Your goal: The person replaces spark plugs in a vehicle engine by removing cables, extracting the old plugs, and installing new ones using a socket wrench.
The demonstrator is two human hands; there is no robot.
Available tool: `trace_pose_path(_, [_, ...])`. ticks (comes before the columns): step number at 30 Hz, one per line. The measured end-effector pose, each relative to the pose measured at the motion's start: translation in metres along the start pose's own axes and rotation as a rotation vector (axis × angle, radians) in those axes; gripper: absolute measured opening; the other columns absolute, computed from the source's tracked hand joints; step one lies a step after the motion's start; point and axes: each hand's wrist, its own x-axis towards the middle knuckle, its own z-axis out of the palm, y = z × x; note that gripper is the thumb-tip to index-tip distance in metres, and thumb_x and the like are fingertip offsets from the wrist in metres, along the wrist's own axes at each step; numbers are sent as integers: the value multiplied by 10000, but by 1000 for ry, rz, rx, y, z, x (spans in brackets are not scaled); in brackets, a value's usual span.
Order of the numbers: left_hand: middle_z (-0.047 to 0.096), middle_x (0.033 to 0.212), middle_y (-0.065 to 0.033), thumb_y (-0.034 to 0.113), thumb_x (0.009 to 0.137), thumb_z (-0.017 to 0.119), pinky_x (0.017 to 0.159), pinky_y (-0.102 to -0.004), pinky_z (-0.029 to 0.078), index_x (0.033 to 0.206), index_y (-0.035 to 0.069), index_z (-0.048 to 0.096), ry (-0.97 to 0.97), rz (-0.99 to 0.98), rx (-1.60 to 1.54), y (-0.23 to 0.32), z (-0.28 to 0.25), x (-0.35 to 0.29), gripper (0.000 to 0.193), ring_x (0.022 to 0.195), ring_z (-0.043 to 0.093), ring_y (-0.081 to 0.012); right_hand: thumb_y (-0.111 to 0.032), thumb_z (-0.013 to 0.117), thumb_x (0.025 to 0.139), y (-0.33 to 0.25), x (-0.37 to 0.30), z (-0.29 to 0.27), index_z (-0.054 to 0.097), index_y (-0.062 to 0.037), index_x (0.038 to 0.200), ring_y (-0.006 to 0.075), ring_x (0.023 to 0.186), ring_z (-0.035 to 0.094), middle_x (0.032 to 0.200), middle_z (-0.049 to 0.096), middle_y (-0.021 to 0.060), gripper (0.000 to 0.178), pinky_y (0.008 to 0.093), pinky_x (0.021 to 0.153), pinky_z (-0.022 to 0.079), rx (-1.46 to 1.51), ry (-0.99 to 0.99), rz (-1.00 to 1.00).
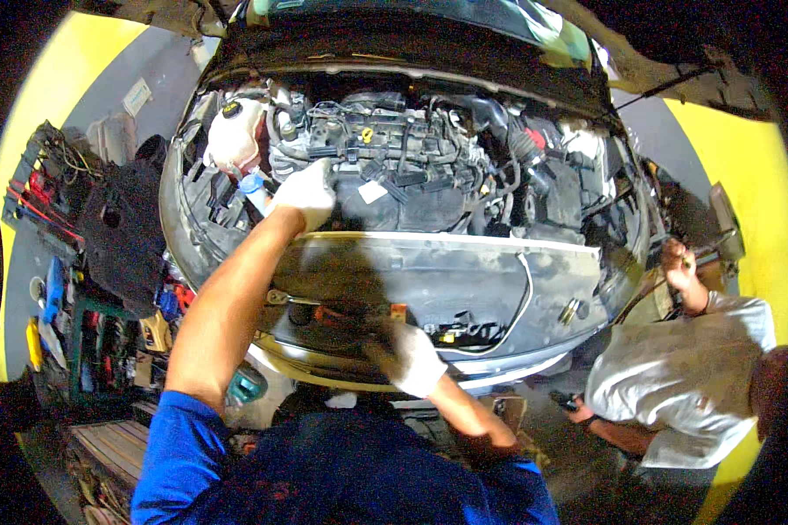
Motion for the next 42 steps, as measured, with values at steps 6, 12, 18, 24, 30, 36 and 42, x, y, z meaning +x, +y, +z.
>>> trace_pose_path(6, [705,1171,-196,397,911,630,889,-428,534,1338,-2,559,-30,419,-135,17,29,15,588,1051,692,-317,-185,658,923,26,-24,21,658,-23,1155,346,898,702,1026,709,204,282,414,790,563,99,66,58])
trace_pose_path(12, [646,1222,-287,386,898,655,961,-387,482,1349,-22,549,-40,323,60,-1,39,72,617,1137,632,-393,-308,632,919,-2,-17,19,641,-37,1104,412,975,638,1026,659,225,329,483,844,519,128,291,57])
trace_pose_path(18, [625,1284,-274,241,931,607,1018,-409,463,1398,-18,508,0,337,-152,21,52,6,543,1184,614,-399,-255,638,907,26,-41,8,650,-40,1168,400,1016,632,1060,651,211,339,470,897,512,-72,797,312])
trace_pose_path(24, [653,1221,-262,201,868,670,998,-408,482,1330,22,582,-69,377,-318,20,91,-72,504,1187,617,-381,-212,596,899,77,-53,-61,513,37,1346,302,1061,642,1200,658,207,519,360,984,478,514,1331,390])
trace_pose_path(30, [652,1269,-189,39,873,621,1004,-361,473,1384,43,551,-116,386,-400,24,100,-97,515,1163,634,-314,-181,563,893,170,-84,-123,467,-54,1455,327,1152,636,1270,645,232,585,360,996,461,85,1536,666])
trace_pose_path(36, [646,1260,-141,29,937,568,951,-325,469,1385,-46,511,-41,273,-535,25,87,-99,458,1059,605,-200,-213,543,910,202,-80,-157,494,-68,1420,428,1092,643,1160,650,294,533,424,946,489,-103,1445,654])
trace_pose_path(42, [620,1313,-157,15,915,568,1006,-348,442,1382,-42,520,-2,225,-379,11,74,-112,473,1129,584,-229,-113,671,856,112,-76,-119,697,-40,947,351,713,652,764,652,167,119,413,658,527,-442,1362,142])
